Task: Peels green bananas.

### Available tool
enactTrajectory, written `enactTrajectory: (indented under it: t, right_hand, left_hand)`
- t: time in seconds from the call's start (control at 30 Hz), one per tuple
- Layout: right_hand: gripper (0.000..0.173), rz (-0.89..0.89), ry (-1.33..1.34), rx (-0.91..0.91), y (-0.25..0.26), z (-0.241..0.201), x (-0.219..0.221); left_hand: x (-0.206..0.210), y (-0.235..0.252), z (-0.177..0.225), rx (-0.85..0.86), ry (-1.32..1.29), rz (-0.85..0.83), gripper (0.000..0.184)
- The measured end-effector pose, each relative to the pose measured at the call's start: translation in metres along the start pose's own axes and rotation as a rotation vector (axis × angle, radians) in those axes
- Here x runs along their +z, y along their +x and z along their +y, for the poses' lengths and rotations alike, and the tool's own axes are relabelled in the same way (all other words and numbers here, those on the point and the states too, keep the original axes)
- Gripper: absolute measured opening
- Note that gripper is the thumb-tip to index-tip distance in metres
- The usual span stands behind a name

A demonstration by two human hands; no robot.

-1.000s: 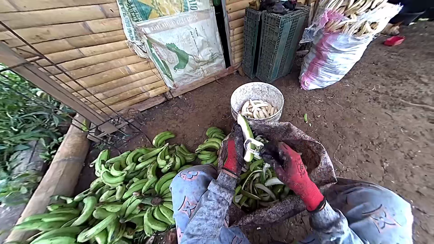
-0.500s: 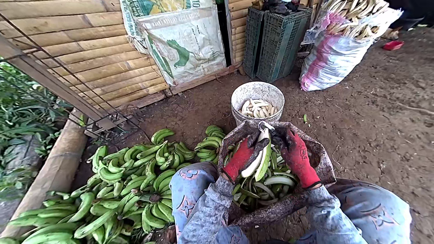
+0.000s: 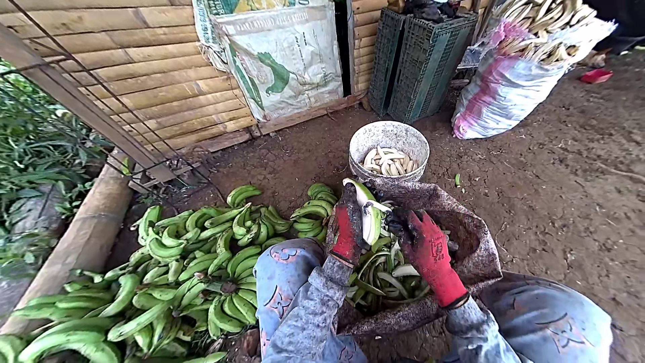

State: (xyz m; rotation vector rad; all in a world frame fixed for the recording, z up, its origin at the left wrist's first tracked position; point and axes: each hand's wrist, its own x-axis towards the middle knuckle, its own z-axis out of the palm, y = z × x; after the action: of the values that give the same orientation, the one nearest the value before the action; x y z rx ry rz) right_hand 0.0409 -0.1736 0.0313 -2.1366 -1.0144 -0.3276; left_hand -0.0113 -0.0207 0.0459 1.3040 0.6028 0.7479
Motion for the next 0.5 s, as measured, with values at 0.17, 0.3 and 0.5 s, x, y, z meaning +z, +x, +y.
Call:
enactTrajectory:
  t: [0.17,0.3,0.5]
  right_hand:
    - [0.034,0.039,-0.019,-0.025,0.002,0.018,0.003]
    - [0.029,0.009,0.007,0.191,0.016,0.036,0.000]
    - [0.034,0.065,0.238,0.020,0.004,0.050,-0.006]
  left_hand:
    - [0.002,-0.008,0.016,0.033,0.413,-0.116,0.039]
    - [0.000,-0.020,0.026,-0.020,0.750,-0.427,0.040]
    - [-0.013,0.002,-0.013,-0.142,-0.107,-0.310,0.032]
